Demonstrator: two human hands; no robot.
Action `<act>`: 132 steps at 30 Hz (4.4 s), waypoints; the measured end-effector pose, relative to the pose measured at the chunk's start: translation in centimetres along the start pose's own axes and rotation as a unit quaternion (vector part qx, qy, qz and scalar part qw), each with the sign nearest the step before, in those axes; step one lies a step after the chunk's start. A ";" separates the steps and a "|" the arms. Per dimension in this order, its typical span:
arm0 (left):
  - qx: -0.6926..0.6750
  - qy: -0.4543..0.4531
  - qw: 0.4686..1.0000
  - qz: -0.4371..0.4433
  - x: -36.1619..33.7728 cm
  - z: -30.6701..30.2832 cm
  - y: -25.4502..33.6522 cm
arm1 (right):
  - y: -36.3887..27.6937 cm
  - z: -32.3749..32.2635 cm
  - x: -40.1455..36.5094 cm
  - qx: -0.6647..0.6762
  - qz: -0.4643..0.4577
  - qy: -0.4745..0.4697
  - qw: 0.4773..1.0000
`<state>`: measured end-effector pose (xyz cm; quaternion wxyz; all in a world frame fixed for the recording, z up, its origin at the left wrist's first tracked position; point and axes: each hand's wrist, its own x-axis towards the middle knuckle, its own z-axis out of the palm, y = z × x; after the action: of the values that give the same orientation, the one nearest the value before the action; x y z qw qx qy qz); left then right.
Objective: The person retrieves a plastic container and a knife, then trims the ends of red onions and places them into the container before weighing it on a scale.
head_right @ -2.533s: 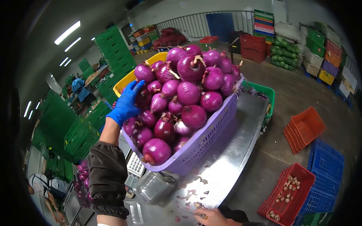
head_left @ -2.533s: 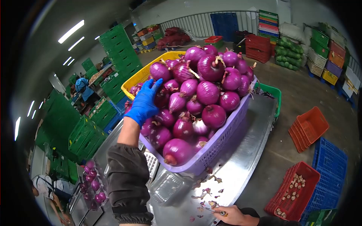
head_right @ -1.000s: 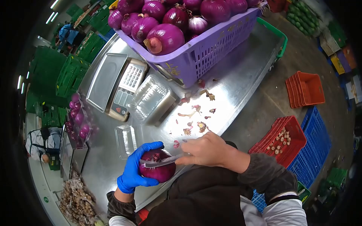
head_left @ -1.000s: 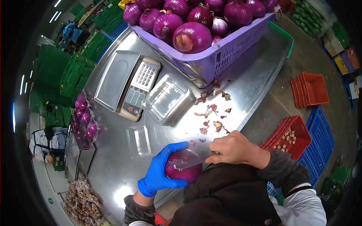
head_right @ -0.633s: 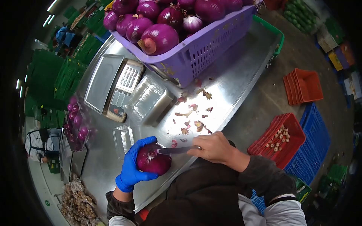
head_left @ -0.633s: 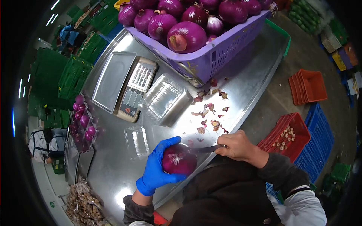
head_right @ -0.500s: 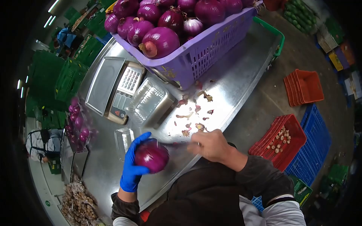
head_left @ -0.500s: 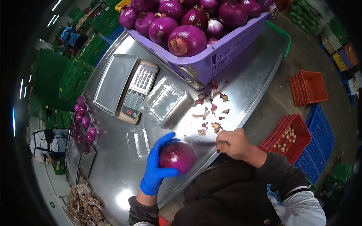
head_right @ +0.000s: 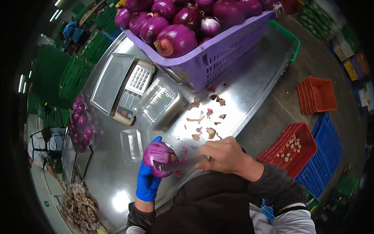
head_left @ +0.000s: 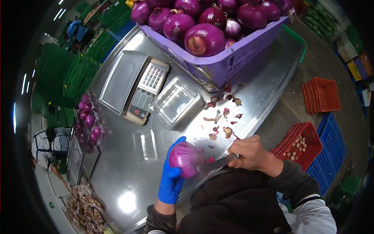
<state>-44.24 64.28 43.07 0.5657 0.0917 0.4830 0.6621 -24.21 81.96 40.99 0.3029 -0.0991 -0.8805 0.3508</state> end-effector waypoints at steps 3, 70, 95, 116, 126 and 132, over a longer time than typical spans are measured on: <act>0.378 0.014 0.915 0.142 -0.3 1.2 1.6 | -0.4 0.1 0.1 -0.029 -0.002 -0.028 0.999; 0.576 -0.102 0.802 0.117 -1.3 1.2 4.0 | -1.4 1.7 2.5 -0.069 -0.067 -0.097 0.991; -0.445 -0.067 0.884 -0.123 -1.0 -0.9 -1.7 | -1.3 2.7 1.8 -0.042 -0.079 -0.036 0.995; -0.365 -0.062 0.903 -0.218 -1.9 -0.7 -1.3 | -0.2 2.4 3.1 -0.060 -0.079 -0.053 0.994; -0.442 0.039 0.887 -0.126 -1.2 -1.5 -1.3 | 0.2 3.3 0.3 -0.062 0.071 -0.063 0.994; -0.215 0.111 0.970 -0.019 -0.8 -1.1 -2.5 | -1.5 3.7 2.8 -0.089 -0.023 -0.045 0.995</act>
<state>-43.04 62.74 41.04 0.5274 -0.1146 0.3908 0.7457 -28.67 79.85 41.21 0.2614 -0.0893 -0.9230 0.2680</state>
